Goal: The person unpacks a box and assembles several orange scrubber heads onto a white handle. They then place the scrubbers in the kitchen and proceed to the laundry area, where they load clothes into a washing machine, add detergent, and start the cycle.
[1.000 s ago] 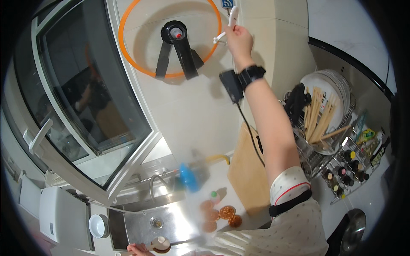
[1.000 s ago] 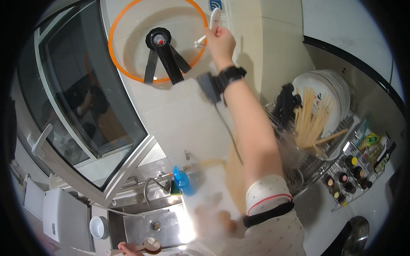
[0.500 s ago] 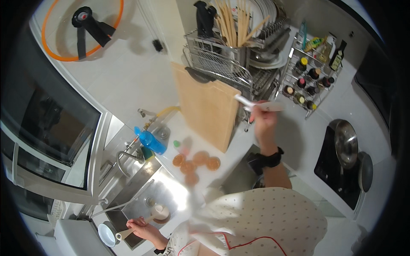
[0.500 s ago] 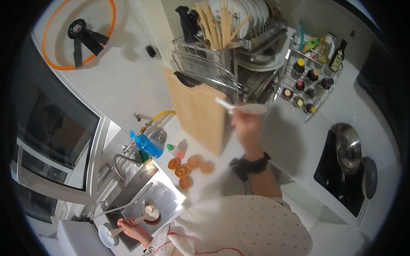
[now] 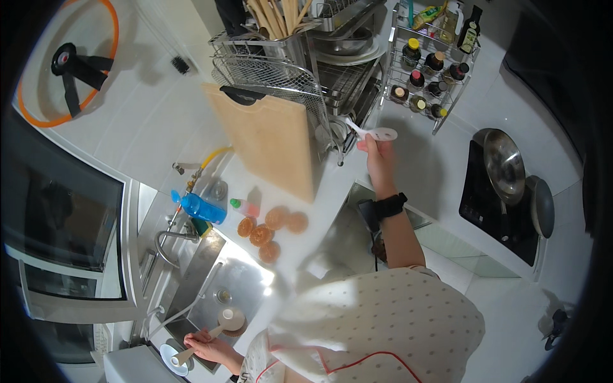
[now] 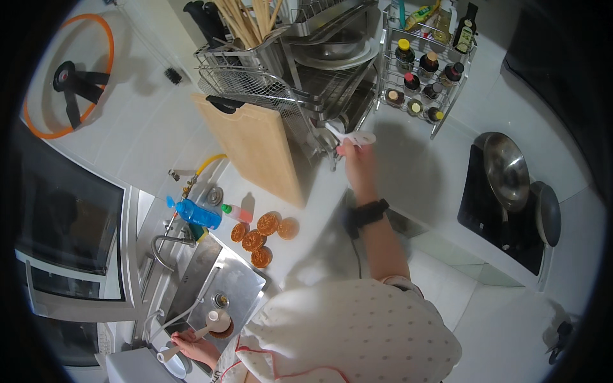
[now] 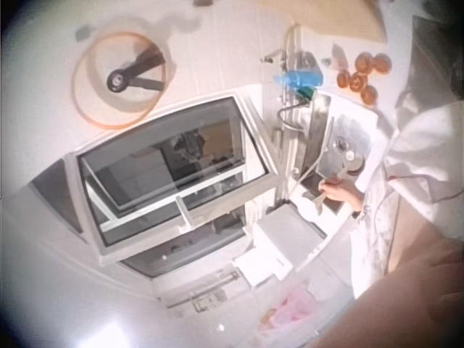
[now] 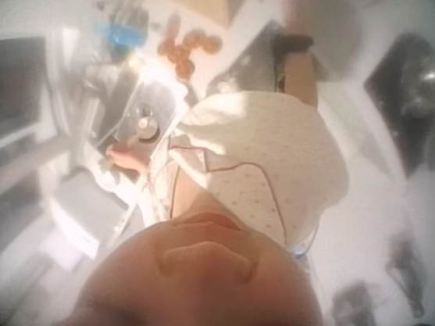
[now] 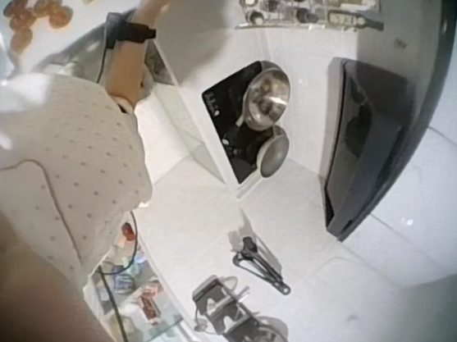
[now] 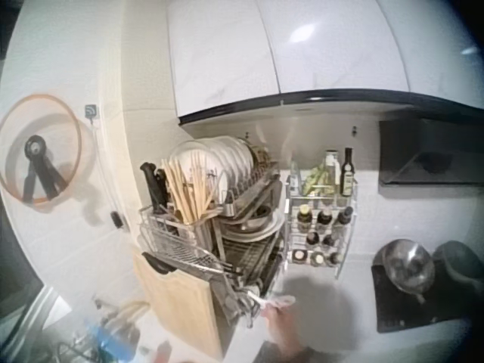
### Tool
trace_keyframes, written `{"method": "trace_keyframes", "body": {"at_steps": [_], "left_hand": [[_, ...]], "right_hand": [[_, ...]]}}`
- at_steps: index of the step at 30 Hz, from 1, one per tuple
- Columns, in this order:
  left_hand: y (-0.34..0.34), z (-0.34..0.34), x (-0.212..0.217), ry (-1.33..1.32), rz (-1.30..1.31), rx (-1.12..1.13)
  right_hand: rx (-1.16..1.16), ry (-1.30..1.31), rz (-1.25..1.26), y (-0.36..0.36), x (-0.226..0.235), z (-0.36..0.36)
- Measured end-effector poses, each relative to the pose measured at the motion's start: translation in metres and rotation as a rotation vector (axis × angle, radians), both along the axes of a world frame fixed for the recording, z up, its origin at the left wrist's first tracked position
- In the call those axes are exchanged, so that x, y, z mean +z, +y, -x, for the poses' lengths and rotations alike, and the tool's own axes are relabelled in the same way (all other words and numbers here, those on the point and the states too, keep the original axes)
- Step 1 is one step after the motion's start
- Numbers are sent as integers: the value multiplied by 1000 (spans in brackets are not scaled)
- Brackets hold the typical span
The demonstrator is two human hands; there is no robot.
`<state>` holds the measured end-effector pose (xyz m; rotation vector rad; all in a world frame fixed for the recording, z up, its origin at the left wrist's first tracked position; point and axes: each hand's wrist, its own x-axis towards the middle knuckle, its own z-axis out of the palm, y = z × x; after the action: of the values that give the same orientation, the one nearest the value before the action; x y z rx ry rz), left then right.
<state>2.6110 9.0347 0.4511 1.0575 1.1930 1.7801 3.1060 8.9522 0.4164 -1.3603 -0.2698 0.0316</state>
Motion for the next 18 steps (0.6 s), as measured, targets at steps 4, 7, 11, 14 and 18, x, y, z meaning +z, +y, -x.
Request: {"method": "trace_keyframes", "body": {"at_steps": [4, 7, 11, 14, 18], "left_hand": [[2, -3, 6, 56, 8, 44], [4, -10, 9, 32, 3, 57], [6, -8, 8, -2, -20, 48], [9, -10, 6, -7, -18, 35], [15, -13, 1, -26, -17, 19]], "right_hand": [[15, -88, -276, 18, 24, -17], [58, -167, -379, 32, 49, -39], [196, -103, -267, 37, 101, -51], [270, -68, -303, 46, 106, -59], [-6, -78, -511, 41, 85, -73]]}}
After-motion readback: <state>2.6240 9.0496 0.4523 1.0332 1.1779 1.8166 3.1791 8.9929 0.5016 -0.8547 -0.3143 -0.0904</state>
